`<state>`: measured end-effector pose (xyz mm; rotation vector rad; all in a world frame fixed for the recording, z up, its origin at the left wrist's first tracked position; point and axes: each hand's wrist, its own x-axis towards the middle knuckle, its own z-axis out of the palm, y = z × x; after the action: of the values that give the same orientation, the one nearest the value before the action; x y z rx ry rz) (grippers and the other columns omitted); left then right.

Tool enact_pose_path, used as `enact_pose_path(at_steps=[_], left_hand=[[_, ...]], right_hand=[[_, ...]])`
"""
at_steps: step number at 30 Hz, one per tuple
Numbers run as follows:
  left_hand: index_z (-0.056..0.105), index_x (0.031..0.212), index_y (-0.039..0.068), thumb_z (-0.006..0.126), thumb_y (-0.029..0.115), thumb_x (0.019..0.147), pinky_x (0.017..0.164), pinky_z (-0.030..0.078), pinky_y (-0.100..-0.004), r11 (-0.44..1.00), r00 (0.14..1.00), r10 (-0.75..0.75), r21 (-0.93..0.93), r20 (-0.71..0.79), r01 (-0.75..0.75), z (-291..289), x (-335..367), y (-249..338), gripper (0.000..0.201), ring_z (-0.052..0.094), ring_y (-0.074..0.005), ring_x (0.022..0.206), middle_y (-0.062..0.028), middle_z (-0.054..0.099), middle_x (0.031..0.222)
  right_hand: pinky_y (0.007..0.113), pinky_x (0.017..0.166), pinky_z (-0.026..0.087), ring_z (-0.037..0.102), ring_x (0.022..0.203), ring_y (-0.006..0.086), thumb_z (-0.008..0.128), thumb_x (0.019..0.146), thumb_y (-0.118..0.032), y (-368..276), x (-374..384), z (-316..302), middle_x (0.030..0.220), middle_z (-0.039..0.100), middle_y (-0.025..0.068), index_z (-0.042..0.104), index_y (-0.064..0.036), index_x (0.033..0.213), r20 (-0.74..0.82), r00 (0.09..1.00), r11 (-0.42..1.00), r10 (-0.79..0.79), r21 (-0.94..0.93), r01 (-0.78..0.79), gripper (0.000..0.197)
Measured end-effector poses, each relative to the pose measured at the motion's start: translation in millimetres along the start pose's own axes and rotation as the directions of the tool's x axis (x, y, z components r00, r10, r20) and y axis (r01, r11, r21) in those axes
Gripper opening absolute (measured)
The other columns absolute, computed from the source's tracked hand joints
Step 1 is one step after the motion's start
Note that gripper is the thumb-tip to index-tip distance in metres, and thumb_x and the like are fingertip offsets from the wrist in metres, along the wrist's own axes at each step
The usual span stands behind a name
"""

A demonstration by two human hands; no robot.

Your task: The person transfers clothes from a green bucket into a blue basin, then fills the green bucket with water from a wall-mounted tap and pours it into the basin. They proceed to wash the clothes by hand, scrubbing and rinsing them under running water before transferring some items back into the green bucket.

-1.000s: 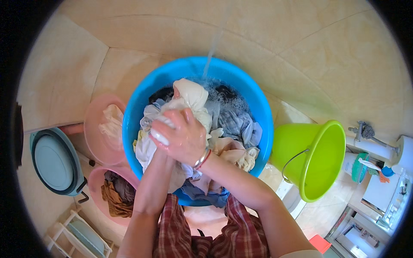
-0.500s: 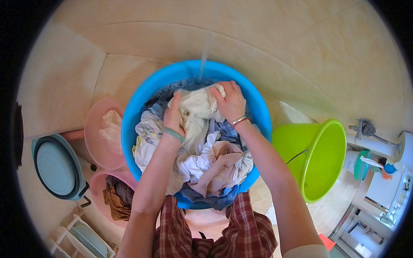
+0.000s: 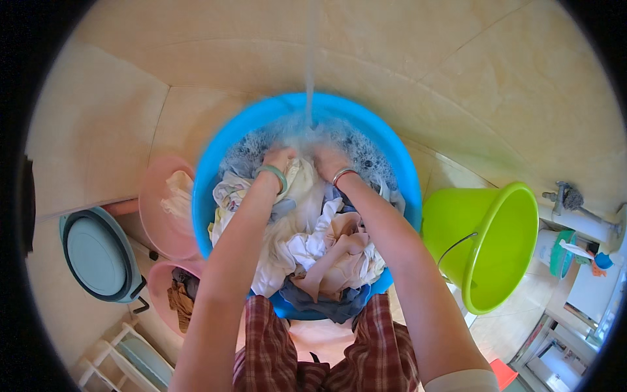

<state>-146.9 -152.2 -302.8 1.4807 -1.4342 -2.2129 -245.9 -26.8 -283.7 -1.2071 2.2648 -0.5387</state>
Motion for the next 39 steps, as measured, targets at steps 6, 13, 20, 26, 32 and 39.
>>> enact_pose_path(at_steps=[6,13,20,26,32,39], left_hand=[[0.034,0.140,0.012,0.067,0.025,0.083,0.084,0.049,-0.0412,0.887,0.972,-0.144,-0.412,0.183,0.209,9.5,-43.6,32.1,0.067,0.056,-0.0273,0.106,-0.0152,0.054,0.121],[0.042,0.127,0.019,0.059,0.021,0.091,0.073,0.055,-0.0357,0.695,0.859,0.123,-0.661,0.498,0.284,10.7,-94.9,47.8,0.039,0.061,-0.0223,0.090,-0.0090,0.057,0.107],[0.051,0.120,0.016,0.052,0.045,0.093,0.068,0.052,-0.0292,0.799,0.794,0.332,-0.600,0.509,0.050,3.3,-96.5,7.0,0.039,0.060,-0.0139,0.085,-0.0031,0.059,0.103],[0.053,0.118,0.012,0.054,0.039,0.092,0.072,0.051,-0.0281,0.516,0.871,0.370,-0.851,0.323,0.096,4.5,-81.5,-14.9,0.038,0.061,-0.0142,0.087,-0.0034,0.060,0.102],[0.057,0.113,0.007,0.056,0.032,0.090,0.078,0.049,-0.0272,0.702,0.996,0.013,-0.710,0.091,0.056,18.8,-94.9,7.7,0.034,0.060,-0.0152,0.089,-0.0045,0.061,0.100],[0.045,0.131,0.005,0.060,0.025,0.090,0.093,0.044,-0.0313,0.804,0.978,0.070,-0.569,-0.196,-0.172,17.3,-91.1,39.8,0.048,0.053,-0.0206,0.111,-0.0101,0.050,0.128]], right_hand=[[0.037,0.097,0.040,0.052,0.110,0.0300,0.053,0.069,0.005,-77.5,-59.0,-57.2,0.112,0.060,0.0111,0.067,-0.0125,0.102,-0.388,0.858,0.765,-0.337,0.418,0.490,0.040],[0.036,0.078,0.051,0.052,0.100,0.0276,0.068,0.071,-0.014,-158.2,-138.6,-83.3,0.118,0.052,0.0047,0.068,-0.0188,0.096,-0.307,0.916,0.888,-0.259,0.298,0.350,0.026],[0.031,0.057,0.052,0.052,0.088,0.0226,0.076,0.062,-0.034,-167.4,-107.8,-42.7,0.107,0.052,0.0012,0.064,-0.0195,0.083,-0.505,0.791,0.934,-0.347,-0.112,0.338,0.028],[0.035,0.052,0.049,0.061,0.066,0.0251,0.071,0.068,-0.018,-157.1,-59.5,-38.9,0.080,0.057,0.0036,0.060,-0.0159,0.068,-0.616,0.739,0.932,-0.271,0.023,0.361,0.012],[0.042,0.055,0.049,0.061,0.067,0.0292,0.065,0.075,-0.021,-79.7,-3.2,-41.2,0.079,0.061,0.0076,0.063,-0.0130,0.074,-0.556,0.820,0.989,-0.136,-0.025,0.147,0.008],[0.041,0.075,0.050,0.056,0.095,0.0322,0.065,0.079,-0.024,-8.8,-33.8,-54.9,0.108,0.056,0.0115,0.064,-0.0172,0.103,-0.547,0.830,0.992,-0.110,-0.014,0.123,0.025]])
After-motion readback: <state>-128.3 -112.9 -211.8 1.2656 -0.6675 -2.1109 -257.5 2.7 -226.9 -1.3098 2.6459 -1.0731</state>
